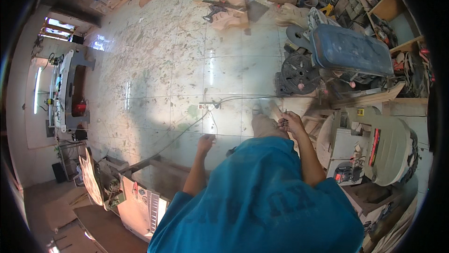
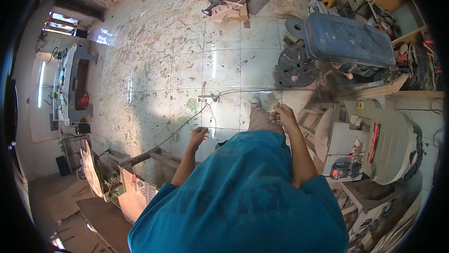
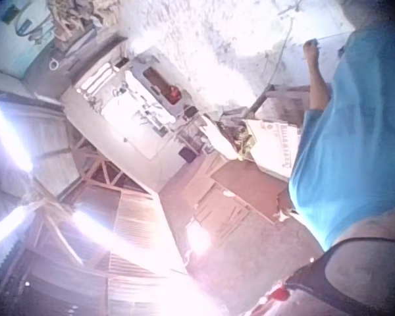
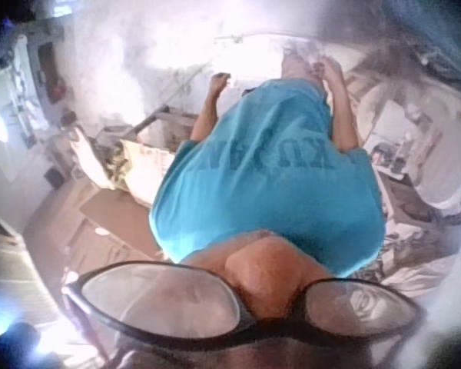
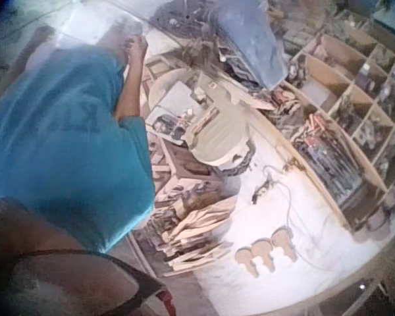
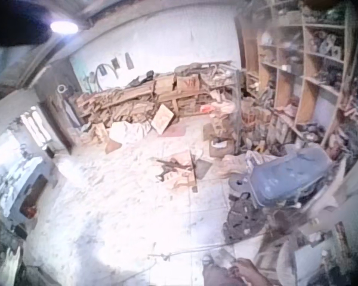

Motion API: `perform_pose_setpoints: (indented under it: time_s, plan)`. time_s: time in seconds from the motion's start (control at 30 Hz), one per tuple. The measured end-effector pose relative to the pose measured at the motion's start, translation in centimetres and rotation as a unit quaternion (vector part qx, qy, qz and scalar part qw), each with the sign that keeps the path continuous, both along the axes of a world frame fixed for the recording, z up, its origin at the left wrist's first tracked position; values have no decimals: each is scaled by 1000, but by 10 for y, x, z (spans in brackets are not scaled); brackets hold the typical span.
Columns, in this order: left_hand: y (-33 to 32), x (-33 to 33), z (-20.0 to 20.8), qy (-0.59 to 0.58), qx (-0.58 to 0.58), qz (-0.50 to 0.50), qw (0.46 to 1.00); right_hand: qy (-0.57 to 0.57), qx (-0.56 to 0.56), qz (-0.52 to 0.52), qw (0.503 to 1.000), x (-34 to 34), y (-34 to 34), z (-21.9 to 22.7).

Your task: The person marks a guitar body with a pen using a template, then picks up and looks at several guitar bridges from a shelf.

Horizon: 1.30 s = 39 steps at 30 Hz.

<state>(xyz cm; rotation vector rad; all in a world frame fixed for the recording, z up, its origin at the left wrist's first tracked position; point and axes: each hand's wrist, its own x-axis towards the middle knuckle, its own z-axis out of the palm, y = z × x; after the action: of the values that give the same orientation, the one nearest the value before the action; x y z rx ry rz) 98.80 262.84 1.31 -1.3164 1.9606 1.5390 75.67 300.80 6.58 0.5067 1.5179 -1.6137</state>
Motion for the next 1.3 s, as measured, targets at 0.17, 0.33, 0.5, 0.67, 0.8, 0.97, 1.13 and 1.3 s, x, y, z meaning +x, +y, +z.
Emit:
perform_pose_setpoints:
  time_s: [0.17, 0.33, 0.5, 0.67, 0.8, 0.97, 1.13, 1.3]
  plan:
    - [-8, -69, 30, 64, 63, 6, 996, 98, 20, 77, 992, -24, -33, -9]
    - [55, -181, 86, 146, 202, -225, 942, 204, -74, 44, 975, -8, -60, 17]
    - [157, -224, 105, 162, 338, -464, 803, 283, 6, -67, 957, 63, -26, 58]
    - [213, -190, 102, 108, 396, -567, 714, 319, 143, -205, 914, 172, -5, 84]
    - [249, -155, 110, 76, 410, -574, 705, 266, 116, -332, 897, 265, 27, 79]
    - [248, -172, 74, 84, 356, -588, 721, 177, 258, -470, 825, 393, 113, 28]
    - [215, -203, 1, 61, 202, -542, 814, 84, 332, -613, 711, 456, 239, 76]
    - [193, -189, -41, -107, 189, -409, 887, 143, 346, -646, 665, 502, 379, 75]
